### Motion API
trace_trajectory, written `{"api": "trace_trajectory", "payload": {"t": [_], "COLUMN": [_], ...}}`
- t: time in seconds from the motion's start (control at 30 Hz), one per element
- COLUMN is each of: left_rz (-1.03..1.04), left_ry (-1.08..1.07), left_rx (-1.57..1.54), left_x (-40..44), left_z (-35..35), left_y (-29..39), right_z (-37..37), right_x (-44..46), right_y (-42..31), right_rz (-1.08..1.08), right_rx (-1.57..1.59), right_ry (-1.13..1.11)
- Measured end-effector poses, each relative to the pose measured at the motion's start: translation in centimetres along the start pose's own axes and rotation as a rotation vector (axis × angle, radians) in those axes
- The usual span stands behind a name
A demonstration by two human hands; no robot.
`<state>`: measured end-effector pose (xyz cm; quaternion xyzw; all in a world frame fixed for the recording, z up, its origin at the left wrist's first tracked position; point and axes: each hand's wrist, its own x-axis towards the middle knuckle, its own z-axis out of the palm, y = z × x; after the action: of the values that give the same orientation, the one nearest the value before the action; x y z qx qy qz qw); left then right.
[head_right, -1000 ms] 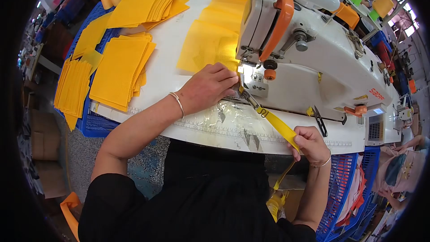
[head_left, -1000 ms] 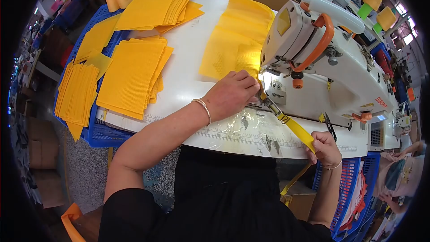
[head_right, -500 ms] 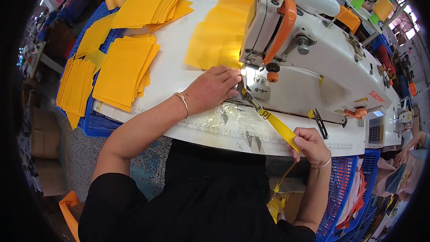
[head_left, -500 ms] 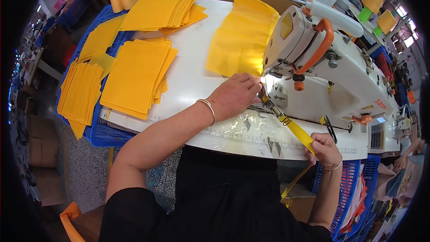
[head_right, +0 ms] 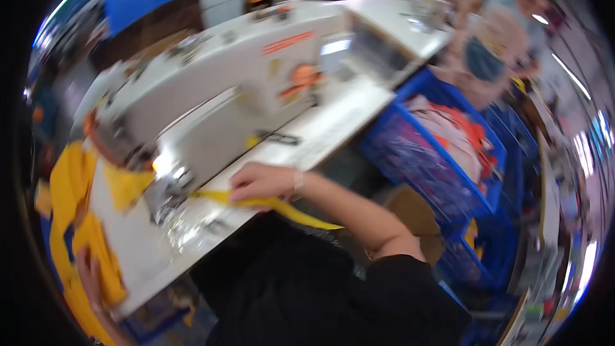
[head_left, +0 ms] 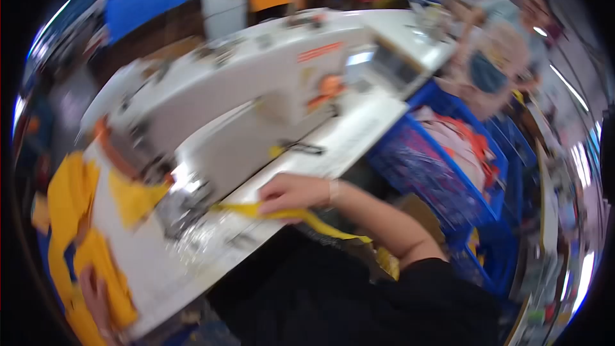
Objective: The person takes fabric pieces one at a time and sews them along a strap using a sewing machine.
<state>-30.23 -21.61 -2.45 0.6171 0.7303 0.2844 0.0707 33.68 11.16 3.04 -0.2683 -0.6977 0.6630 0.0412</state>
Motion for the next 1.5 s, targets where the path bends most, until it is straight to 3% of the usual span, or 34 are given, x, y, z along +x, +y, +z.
{"api": "trace_trajectory", "payload": {"t": [0.07,0.1,0.17,0.23,0.27,0.3,0.47,0.53,0.67,0.7,0.83,0.93,1.07,1.1,1.2,1.27,1.33,1.4,1.43,1.5], "left_rz": [-0.018,0.003,0.01,-0.003,-0.016,-0.033,-0.144,-0.186,-0.131,-0.121,0.034,0.042,0.041,0.048,0.079,0.21,0.33,0.525,0.526,0.458], "left_ry": [0.048,0.046,0.084,0.007,-0.033,-0.066,0.056,0.081,0.07,0.066,0.119,0.122,0.102,0.096,0.085,0.267,0.445,0.364,0.366,0.103], "left_rx": [0.177,0.202,0.212,0.26,0.279,0.295,0.209,0.231,0.269,0.261,0.29,0.248,0.272,0.291,0.31,0.245,0.176,0.24,0.24,-0.049], "left_x": [3.0,3.2,3.3,2.6,2.7,2.7,3.6,2.9,3.7,4.0,3.1,3.8,3.8,3.9,5.3,5.6,5.7,6.9,6.9,6.6], "left_z": [1.3,1.3,2.0,-0.7,-1.6,-2.5,2.1,0.8,1.4,1.7,1.4,1.6,-0.3,-0.5,0.5,2.2,3.6,4.5,6.0,10.7], "left_y": [0.1,0.7,1.6,2.6,3.2,3.7,6.1,6.7,7.2,6.7,0.9,-0.5,-1.2,-1.3,-0.1,7.0,14.6,19.8,23.0,30.9], "right_z": [3.1,4.2,4.7,5.3,5.0,4.9,4.9,5.0,5.0,4.9,11.0,12.7,13.3,12.6,6.7,4.7,5.4,7.2,7.9,9.1], "right_x": [-0.7,-1.7,-5.9,-10.7,-12.6,-13.1,-14.7,-15.0,-15.3,-15.4,-17.0,-19.0,-14.9,-14.6,-13.2,-9.8,-4.3,-1.3,-0.6,0.1], "right_y": [-2.0,-2.7,-6.7,-11.3,-12.7,-12.9,-13.6,-14.0,-14.0,-14.7,-15.1,-16.2,-19.0,-18.4,-12.4,-7.5,-1.8,1.3,1.7,0.9], "right_rz": [-0.201,-0.32,-0.661,-0.978,-1.17,-1.155,-1.395,-1.486,-1.608,-1.602,-1.537,-1.453,-1.286,-1.281,-0.948,-0.61,-0.449,-0.293,-0.295,-0.266], "right_rx": [-0.664,-0.765,-0.4,-0.225,-0.047,-0.017,-0.231,-0.247,-0.266,-0.277,0.098,0.36,0.79,0.792,0.067,-0.32,-0.792,-0.927,-0.929,-0.741], "right_ry": [0.487,0.755,0.788,0.917,0.796,0.815,0.405,0.245,0.016,0.025,0.454,0.776,1.191,1.205,1.132,1.137,1.287,1.159,1.161,0.888]}}
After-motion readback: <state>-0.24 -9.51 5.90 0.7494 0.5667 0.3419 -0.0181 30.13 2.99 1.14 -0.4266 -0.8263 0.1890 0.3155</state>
